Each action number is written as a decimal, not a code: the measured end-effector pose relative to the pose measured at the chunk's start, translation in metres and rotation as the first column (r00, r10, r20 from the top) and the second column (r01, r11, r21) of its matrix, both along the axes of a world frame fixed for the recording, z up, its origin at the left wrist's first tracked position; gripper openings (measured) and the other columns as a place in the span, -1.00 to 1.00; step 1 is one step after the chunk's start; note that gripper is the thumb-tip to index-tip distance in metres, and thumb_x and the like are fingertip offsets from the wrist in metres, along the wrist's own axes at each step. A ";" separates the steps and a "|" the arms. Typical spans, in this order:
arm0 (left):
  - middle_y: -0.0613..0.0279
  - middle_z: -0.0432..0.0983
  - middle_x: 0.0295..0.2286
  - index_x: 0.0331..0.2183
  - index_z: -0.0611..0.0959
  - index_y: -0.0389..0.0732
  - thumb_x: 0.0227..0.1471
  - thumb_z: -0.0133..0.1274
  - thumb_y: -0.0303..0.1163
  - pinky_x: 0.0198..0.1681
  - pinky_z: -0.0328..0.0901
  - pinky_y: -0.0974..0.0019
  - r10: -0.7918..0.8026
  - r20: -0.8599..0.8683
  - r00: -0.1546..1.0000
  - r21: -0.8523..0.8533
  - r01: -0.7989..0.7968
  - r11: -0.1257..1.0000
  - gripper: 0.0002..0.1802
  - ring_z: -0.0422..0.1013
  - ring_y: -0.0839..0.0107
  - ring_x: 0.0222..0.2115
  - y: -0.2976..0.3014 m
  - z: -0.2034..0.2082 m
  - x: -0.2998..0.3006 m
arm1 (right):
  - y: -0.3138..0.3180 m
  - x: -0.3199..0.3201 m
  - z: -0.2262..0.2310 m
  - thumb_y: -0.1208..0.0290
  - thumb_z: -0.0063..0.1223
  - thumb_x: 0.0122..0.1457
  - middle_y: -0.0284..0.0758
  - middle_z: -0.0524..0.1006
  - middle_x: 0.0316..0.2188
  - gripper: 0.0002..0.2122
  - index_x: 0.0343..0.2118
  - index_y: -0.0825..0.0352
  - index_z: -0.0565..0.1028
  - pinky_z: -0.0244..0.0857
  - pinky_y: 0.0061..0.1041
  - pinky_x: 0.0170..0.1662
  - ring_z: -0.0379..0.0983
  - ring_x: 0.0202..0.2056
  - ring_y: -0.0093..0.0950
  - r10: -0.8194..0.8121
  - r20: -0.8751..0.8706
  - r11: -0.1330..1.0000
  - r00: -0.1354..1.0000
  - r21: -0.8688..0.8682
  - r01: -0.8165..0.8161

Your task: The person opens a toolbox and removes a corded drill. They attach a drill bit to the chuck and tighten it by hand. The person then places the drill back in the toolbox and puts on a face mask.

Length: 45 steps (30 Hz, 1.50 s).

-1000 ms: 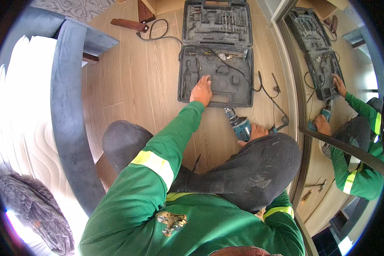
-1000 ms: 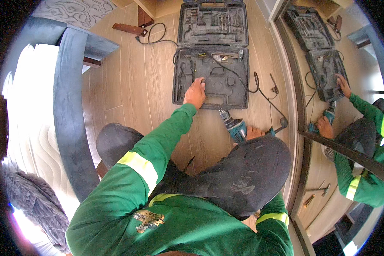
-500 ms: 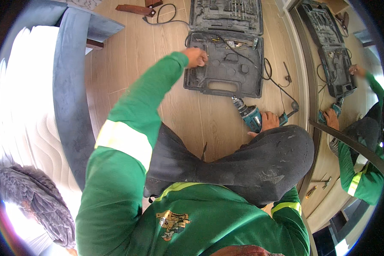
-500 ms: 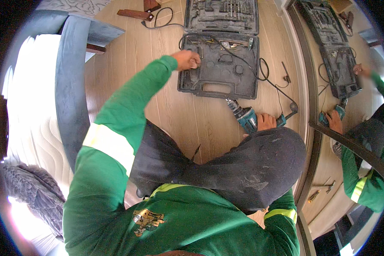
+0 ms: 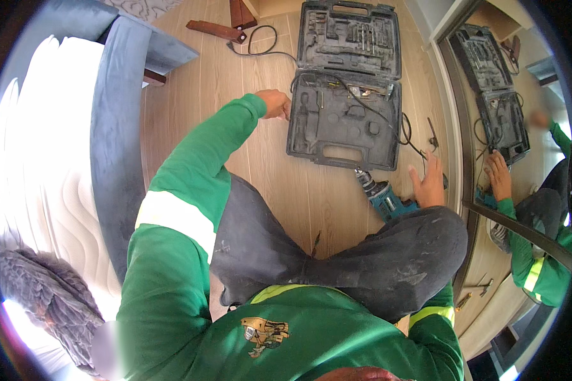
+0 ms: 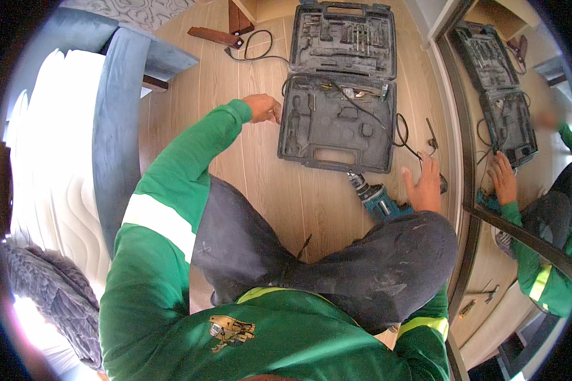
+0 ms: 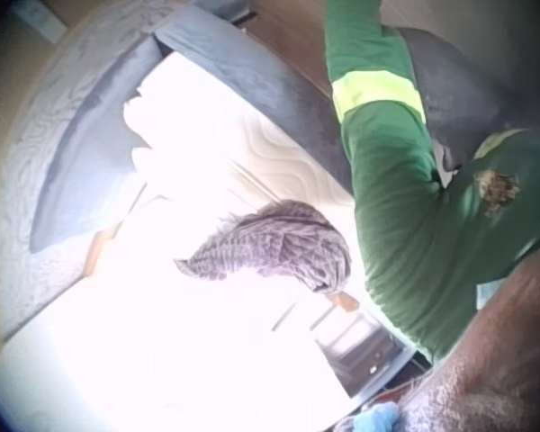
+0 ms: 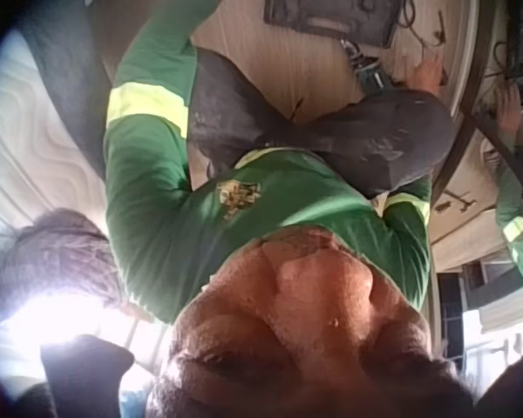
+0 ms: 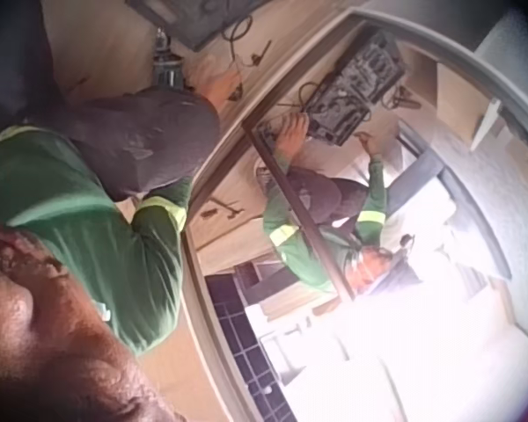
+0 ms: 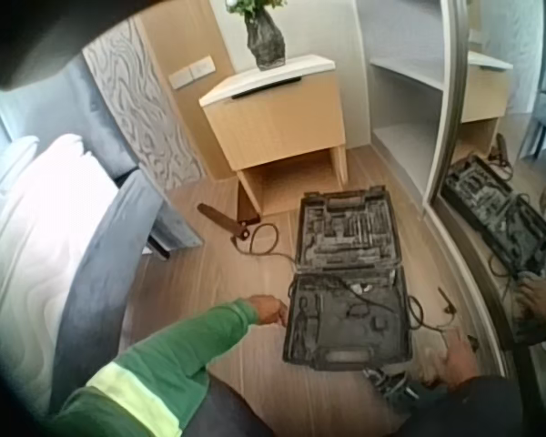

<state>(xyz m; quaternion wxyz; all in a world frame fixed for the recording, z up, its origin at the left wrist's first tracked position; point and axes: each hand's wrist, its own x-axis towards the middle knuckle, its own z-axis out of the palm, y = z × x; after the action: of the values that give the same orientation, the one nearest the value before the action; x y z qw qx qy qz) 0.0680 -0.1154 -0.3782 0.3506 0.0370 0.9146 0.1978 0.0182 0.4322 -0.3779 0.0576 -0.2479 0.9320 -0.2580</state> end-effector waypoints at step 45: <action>0.03 0.64 -0.13 -0.08 0.71 -0.18 0.26 0.17 -0.10 -0.04 0.48 0.03 -0.043 -0.544 0.838 -0.523 -0.298 0.799 -0.63 0.58 0.11 -0.10 -0.068 -0.112 -0.339 | -0.090 -0.207 -0.081 -0.07 0.57 -0.09 0.04 0.43 0.18 -0.11 0.12 0.52 0.37 0.32 -0.05 0.29 0.33 0.27 -0.01 -0.186 0.386 0.760 0.904 0.640 -0.117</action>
<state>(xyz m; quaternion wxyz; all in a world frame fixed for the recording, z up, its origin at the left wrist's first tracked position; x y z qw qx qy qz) -0.2712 -0.1831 -0.4902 0.0637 -0.0845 0.9904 -0.0893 -0.1884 0.3421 -0.4589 0.3372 -0.1322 0.9316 0.0320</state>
